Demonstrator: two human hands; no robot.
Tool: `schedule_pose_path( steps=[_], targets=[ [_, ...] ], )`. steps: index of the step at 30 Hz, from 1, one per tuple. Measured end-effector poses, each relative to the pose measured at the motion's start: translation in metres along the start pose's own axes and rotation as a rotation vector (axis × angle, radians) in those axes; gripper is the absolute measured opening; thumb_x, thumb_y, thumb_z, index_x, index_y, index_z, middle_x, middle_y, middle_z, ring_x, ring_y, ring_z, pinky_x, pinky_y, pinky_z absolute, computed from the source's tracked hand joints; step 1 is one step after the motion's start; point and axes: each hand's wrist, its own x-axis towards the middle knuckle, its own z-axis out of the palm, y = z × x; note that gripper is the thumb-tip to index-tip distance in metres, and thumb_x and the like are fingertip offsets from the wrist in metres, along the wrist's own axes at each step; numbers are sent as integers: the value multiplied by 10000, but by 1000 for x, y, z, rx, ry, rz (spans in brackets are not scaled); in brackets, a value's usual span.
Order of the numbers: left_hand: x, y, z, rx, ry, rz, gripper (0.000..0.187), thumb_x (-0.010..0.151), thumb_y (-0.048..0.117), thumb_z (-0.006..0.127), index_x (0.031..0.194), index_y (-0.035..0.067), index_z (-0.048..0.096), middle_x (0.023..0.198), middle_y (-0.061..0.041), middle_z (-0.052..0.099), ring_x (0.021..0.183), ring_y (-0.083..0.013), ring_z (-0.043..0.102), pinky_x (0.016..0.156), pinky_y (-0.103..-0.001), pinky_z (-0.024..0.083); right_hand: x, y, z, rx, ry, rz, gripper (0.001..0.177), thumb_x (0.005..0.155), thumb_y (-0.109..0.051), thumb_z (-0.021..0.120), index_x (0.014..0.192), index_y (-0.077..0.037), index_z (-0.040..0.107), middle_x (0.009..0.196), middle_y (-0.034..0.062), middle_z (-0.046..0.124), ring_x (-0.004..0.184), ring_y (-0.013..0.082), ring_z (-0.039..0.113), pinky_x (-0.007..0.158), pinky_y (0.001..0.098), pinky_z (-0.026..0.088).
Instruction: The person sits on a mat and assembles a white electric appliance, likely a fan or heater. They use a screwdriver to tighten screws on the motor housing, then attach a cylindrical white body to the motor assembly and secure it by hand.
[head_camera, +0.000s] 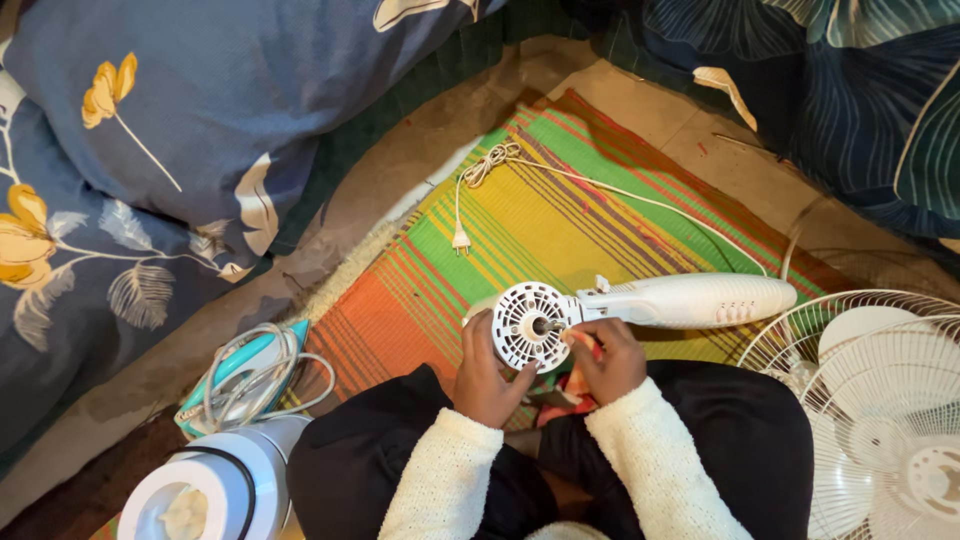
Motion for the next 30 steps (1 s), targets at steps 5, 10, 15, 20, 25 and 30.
schedule_pose_path(
  steps=[5, 10, 15, 20, 25, 30],
  targets=[
    [-3, -9, 4, 59, 58, 122, 890, 764, 207, 869, 1456, -52, 373, 1439, -260, 438, 1334, -432, 507, 1053, -426, 484, 1, -5, 1, -27, 49, 19, 171, 836, -89, 774, 998, -60, 728, 969, 133, 710, 869, 322, 706, 746, 382, 563],
    [-5, -11, 5, 53, 61, 135, 895, 758, 190, 865, 1458, -48, 360, 1439, -265, 432, 1330, -442, 500, 1060, -435, 471, -15, -25, 5, -42, 20, -78, 229, 824, -75, 772, 1050, -68, 737, 1010, 123, 695, 886, 313, 703, 757, 371, 562],
    [-5, -11, 5, 49, 65, 160, 895, 755, 171, 863, 1460, -44, 356, 1440, -269, 429, 1338, -454, 487, 1072, -452, 456, -29, -43, 6, -89, 57, -208, 354, 823, -77, 755, 1174, -56, 712, 1095, 150, 640, 966, 341, 657, 808, 421, 543],
    [-5, -9, 4, 41, 62, 140, 890, 755, 166, 859, 1463, -36, 360, 1454, -260, 431, 1335, -444, 504, 1063, -446, 471, -37, -48, 7, -210, 8, -141, 430, 800, -112, 745, 1226, -56, 711, 1093, 200, 605, 933, 365, 643, 749, 430, 536],
    [-4, -4, 2, 35, 63, 105, 881, 742, 183, 865, 1448, -25, 382, 1449, -246, 447, 1312, -424, 536, 1021, -432, 507, -41, -37, 8, -141, -109, -6, 395, 883, -94, 693, 1277, -78, 708, 1099, 195, 606, 859, 319, 666, 723, 384, 546],
    [-3, -7, 4, 47, 106, 179, 847, 756, 172, 853, 1441, -28, 398, 1432, -245, 465, 1307, -426, 549, 1017, -423, 525, -43, -37, 3, 5, -203, -38, 351, 930, -92, 667, 1279, -88, 705, 1009, 124, 636, 868, 278, 683, 740, 359, 555]
  ],
)
